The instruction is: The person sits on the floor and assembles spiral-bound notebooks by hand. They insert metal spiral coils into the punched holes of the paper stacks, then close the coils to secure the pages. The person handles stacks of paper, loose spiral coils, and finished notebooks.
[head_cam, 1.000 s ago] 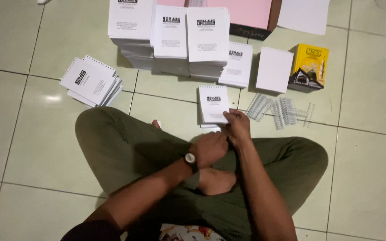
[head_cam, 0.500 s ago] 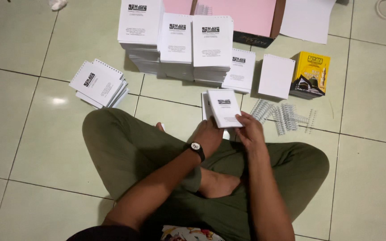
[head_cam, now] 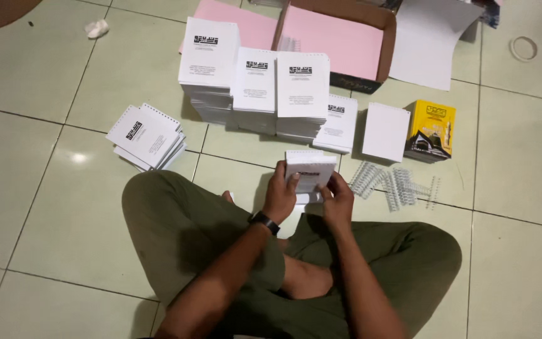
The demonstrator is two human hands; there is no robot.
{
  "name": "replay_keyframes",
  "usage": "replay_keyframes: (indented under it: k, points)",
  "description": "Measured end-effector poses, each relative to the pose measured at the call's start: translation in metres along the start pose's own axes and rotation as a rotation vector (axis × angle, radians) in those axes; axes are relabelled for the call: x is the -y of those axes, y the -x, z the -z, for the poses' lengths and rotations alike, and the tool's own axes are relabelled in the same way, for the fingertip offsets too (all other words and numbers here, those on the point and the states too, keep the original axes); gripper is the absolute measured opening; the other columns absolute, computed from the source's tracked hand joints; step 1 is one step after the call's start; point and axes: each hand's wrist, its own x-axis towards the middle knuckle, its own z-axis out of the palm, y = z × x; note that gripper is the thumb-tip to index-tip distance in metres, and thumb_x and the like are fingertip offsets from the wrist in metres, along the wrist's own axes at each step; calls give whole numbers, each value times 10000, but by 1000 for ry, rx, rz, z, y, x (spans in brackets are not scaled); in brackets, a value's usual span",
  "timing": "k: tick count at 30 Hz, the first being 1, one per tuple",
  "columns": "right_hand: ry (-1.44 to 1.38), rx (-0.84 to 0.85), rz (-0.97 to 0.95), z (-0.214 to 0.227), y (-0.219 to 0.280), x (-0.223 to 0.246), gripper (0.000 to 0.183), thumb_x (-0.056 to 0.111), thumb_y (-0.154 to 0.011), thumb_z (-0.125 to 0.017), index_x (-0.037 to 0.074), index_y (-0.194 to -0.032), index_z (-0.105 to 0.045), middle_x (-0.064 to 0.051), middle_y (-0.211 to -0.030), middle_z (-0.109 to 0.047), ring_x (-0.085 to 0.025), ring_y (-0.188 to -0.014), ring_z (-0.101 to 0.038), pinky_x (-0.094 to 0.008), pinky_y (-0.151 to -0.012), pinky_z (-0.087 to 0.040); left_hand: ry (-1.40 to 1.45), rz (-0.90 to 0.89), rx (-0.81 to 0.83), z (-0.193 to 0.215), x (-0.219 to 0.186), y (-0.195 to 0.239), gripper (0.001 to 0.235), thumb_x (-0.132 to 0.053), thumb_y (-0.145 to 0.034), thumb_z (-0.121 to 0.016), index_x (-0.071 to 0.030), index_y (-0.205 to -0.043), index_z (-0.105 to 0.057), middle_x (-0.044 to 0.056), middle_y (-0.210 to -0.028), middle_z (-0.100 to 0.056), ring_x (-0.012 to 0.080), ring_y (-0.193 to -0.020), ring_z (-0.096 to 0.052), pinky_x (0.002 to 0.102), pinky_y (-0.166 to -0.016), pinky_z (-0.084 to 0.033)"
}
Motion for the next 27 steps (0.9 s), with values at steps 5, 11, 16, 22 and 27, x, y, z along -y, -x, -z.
replay_keyframes:
  k: [5, 11, 16, 22, 27]
  points:
    - [290, -119, 105, -17, 7, -16, 372, -88, -957, -638, 87, -1283, -672, -167, -1121, -754, -364, -1140, -693, -517, -967, -542, -90, -122, -7, -4, 15, 2, 302, -158, -1093, -369, -34, -1364, -416, 226, -1293, -549, 472, -1373, -441, 589, -1217, -234]
    - [559, -166, 144, -7, -3, -76, 330, -39, -948, -617, 128, -1226, -674, -149, -1018, -774, -382, -1021, -726, -486, -825, -586, -121, -188, 4, -14, 28, -1, 292, -74, -1081, -355, -15, -1367, -348, 234, -1386, -480, 469, -1453, -348, 576, -1273, -54]
    - [547, -160, 238, -5, 2, -63, 326, -81, -915, -601, 91, -1185, -660, -205, -967, -761, -436, -958, -721, -530, -789, -581, -177, -202, -34, -18, 49, -3, 250, -131, -1086, -364, -8, -1303, -382, 219, -1285, -524, 485, -1371, -439, 565, -1275, -112]
    - [449, -121, 337, -5, 1, -31, 225, -91, -935, -649, 35, -1118, -680, -235, -916, -746, -461, -919, -723, -539, -757, -574, -247, -275, -205, -1, 31, -5, 301, -196, -1039, -581, 21, -1247, -568, 241, -1050, -615, 504, -1058, -609, 552, -972, -492]
    - [174, -10, 211, 4, 13, -14, 253, -92, -981, -654, 17, -1207, -680, -175, -951, -721, -292, -861, -704, -457, -888, -560, -311, -267, -111, 25, -5, 11, 286, -259, -994, -648, -100, -1230, -622, 118, -1034, -673, 378, -1014, -691, 436, -880, -559]
